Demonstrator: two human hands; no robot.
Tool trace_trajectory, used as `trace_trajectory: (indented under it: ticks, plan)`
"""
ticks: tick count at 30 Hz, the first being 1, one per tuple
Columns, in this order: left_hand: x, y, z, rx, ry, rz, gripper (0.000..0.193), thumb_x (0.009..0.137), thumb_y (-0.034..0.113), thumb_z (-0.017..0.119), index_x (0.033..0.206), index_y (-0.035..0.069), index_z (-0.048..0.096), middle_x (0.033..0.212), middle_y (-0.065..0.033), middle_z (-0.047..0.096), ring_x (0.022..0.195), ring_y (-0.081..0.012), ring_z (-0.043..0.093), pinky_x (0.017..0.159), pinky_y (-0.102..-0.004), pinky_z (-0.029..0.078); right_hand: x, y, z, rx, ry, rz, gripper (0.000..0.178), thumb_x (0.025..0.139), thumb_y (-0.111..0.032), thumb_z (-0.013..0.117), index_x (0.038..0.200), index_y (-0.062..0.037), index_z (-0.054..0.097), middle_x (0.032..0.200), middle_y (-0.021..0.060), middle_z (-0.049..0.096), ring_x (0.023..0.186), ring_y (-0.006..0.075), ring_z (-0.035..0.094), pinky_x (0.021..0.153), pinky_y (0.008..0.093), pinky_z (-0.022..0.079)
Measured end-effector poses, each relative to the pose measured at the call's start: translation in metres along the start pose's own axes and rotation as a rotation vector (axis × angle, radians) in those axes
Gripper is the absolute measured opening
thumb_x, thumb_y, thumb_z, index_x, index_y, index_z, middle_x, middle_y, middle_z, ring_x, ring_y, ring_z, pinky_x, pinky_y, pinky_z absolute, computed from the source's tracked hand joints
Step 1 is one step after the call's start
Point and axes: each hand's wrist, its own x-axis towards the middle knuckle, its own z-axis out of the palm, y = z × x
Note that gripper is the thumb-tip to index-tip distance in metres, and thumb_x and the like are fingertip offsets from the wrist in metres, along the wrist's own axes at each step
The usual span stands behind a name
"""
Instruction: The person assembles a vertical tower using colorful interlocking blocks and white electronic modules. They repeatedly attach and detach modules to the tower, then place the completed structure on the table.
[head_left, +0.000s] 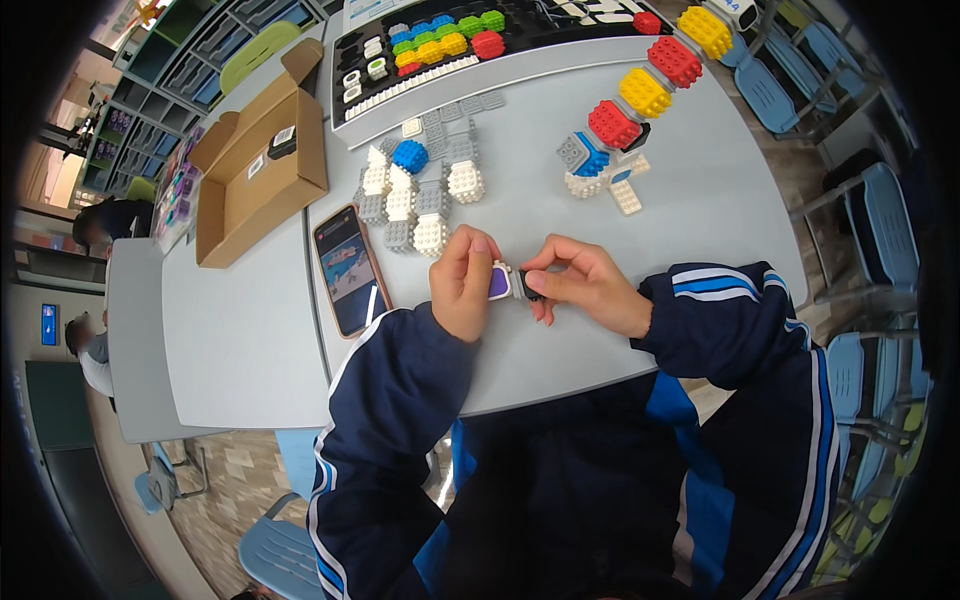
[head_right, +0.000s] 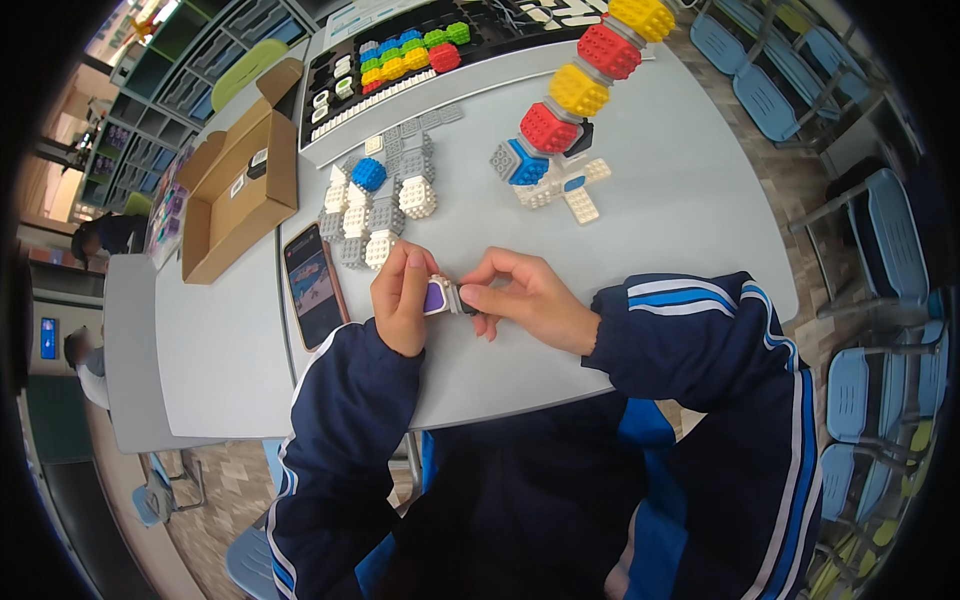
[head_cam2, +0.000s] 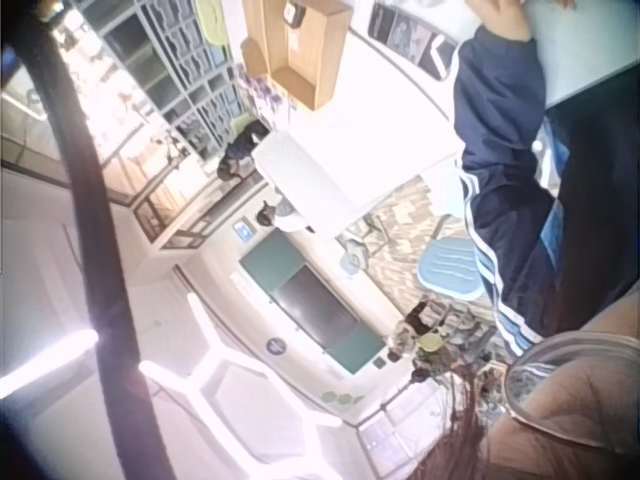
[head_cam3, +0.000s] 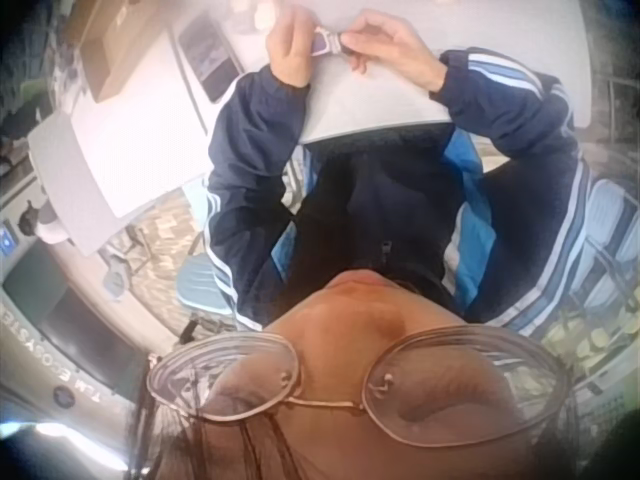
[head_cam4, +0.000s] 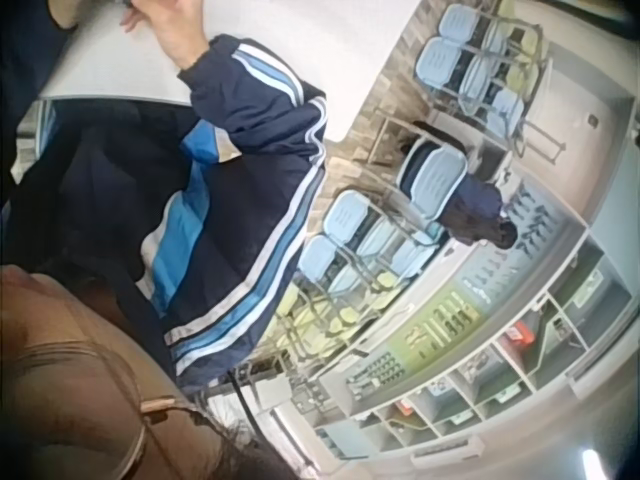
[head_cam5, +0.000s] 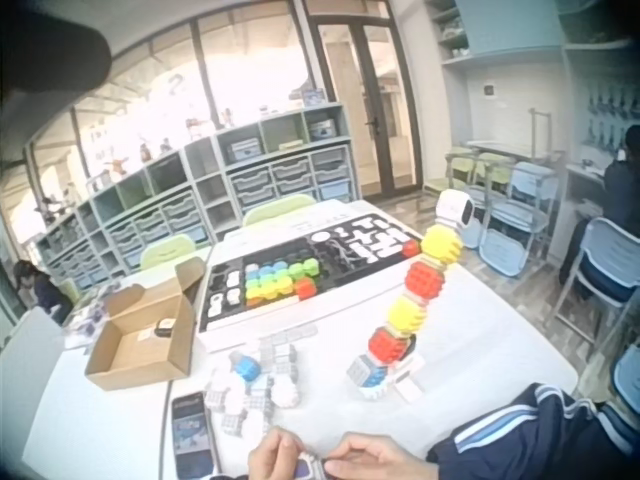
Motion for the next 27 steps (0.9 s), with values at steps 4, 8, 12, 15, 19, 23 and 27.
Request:
trace_trajectory:
  ticks: [4,8,12,15,19,23,27]
  plan:
    - [0.0,-0.002,-0.005,-0.035,-0.091,0.003,0.023,0.102,0.019,0.042,0.085,0.005,0.05,0.072,0.0018,0.051,0.065,-0.0036,0.043,0.059,-0.0204,0.036,0.0,-0.004,-0.003,-0.067,-0.07,-0.003,0.015,0.096,-0.015,0.056,0.099,-0.0011,0.052,0.079,0.0081,0.06,0.069,0.0129,0.061,0.059,0.026,0.049]
    - [0.005,0.001,-0.012,-0.049,-0.26,-0.053,0.022,0.102,0.02,0.042,0.086,0.006,0.05,0.074,0.0031,0.051,0.066,-0.0023,0.043,0.059,-0.0194,0.036,0.001,-0.014,-0.01,-0.111,-0.176,0.071,0.016,0.093,-0.015,0.061,0.092,-0.001,0.053,0.078,0.0053,0.058,0.063,0.0116,0.059,0.053,0.0246,0.046]
    - [0.005,-0.002,-0.014,-0.116,-0.317,-0.099,0.021,0.102,0.021,0.043,0.087,0.007,0.05,0.076,0.0033,0.052,0.068,-0.0016,0.044,0.06,-0.0186,0.036,0.002,-0.016,-0.013,-0.109,-0.209,0.097,0.017,0.093,-0.016,0.061,0.091,-0.0022,0.053,0.077,0.0048,0.058,0.062,0.0111,0.059,0.052,0.0236,0.045]
    - [0.006,-0.002,-0.016,-0.129,-0.354,-0.126,0.021,0.101,0.022,0.044,0.088,0.007,0.049,0.077,0.0028,0.053,0.069,-0.0018,0.046,0.061,-0.018,0.036,0.001,-0.015,-0.014,-0.074,-0.222,0.108,0.017,0.094,-0.017,0.06,0.091,-0.0032,0.052,0.077,0.0043,0.058,0.063,0.0108,0.059,0.052,0.0236,0.043]
    - [0.008,0.001,-0.014,-0.244,-0.293,-0.138,0.025,0.102,0.026,0.041,0.087,0.007,0.05,0.072,-0.0002,0.057,0.056,-0.0043,0.047,0.05,-0.0199,0.037,0.002,-0.014,-0.015,-0.002,-0.215,0.147,0.017,0.096,-0.02,0.058,0.091,-0.0045,0.051,0.077,0.0019,0.055,0.064,0.0086,0.055,0.054,0.0227,0.04]
    - [0.009,-0.002,-0.016,-0.306,-0.213,-0.163,0.025,0.103,0.025,0.041,0.088,0.007,0.049,0.072,0.0007,0.056,0.056,-0.005,0.048,0.05,-0.0209,0.038,0.007,-0.008,-0.019,0.082,-0.129,0.011,0.015,0.097,-0.019,0.054,0.094,-0.0052,0.05,0.076,-0.0002,0.05,0.064,0.0066,0.048,0.057,0.0219,0.037]
    - [0.003,-0.002,-0.005,-0.095,-0.123,-0.043,0.024,0.103,0.022,0.041,0.088,0.006,0.049,0.074,0.0006,0.055,0.062,-0.0039,0.046,0.056,-0.02,0.038,0.008,-0.01,-0.019,-0.1,-0.06,-0.03,0.011,0.098,-0.017,0.052,0.098,-0.0054,0.05,0.076,-0.0008,0.048,0.065,0.0058,0.046,0.058,0.0218,0.037]
